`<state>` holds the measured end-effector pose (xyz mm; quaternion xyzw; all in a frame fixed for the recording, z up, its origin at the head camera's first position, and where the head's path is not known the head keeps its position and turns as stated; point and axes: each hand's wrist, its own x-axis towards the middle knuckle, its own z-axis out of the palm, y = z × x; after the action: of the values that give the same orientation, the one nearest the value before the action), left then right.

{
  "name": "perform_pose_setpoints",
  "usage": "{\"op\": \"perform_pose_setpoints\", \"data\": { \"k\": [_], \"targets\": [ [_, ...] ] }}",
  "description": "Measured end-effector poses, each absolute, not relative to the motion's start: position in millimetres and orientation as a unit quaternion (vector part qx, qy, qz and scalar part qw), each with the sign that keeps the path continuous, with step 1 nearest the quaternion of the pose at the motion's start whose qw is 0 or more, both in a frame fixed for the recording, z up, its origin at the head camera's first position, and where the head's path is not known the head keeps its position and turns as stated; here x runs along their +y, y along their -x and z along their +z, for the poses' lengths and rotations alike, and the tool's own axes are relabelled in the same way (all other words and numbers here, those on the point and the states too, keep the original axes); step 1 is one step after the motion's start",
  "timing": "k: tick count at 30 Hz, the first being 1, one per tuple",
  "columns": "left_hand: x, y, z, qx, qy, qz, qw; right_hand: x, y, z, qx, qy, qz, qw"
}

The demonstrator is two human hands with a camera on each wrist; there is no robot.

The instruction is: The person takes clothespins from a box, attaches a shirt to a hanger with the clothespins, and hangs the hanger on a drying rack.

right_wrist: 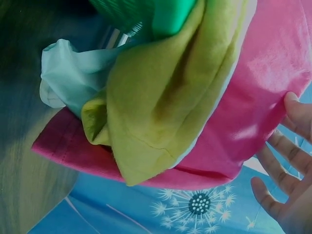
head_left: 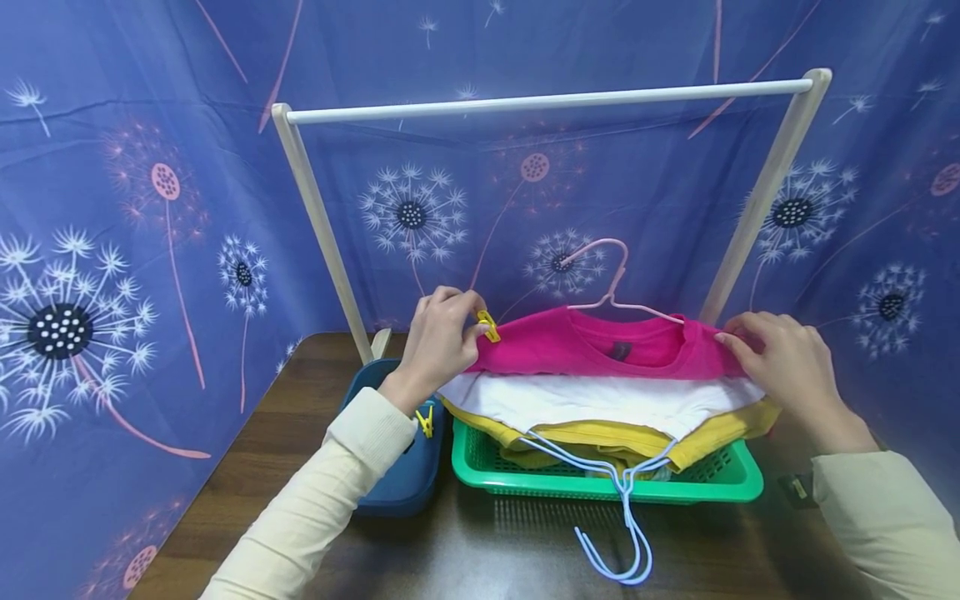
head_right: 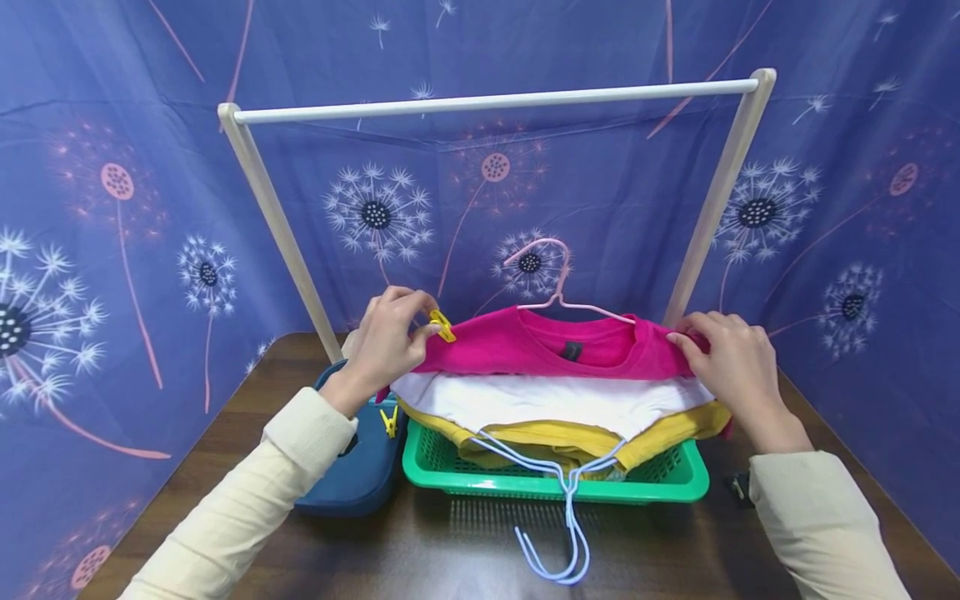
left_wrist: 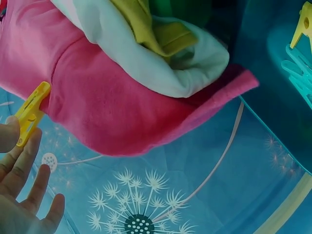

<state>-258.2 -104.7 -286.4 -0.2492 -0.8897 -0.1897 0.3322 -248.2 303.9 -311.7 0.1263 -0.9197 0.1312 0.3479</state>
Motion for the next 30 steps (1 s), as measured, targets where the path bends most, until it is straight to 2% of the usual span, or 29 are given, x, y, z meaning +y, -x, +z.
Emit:
{"op": "perform_pose_setpoints", "data": {
  "k": [10, 30],
  "targets": [
    [-106, 257, -287, -0.907, 0.237, -0.178, 0.3, 310, 249, -314, -0.918, -0.136, 0.142, 0.345],
    [-127, 257, -293, -0.917, 0.225, -0.166, 0.284, 320, 247, -316, -0.918, -0.098, 0.17, 0.343]
  ]
}}
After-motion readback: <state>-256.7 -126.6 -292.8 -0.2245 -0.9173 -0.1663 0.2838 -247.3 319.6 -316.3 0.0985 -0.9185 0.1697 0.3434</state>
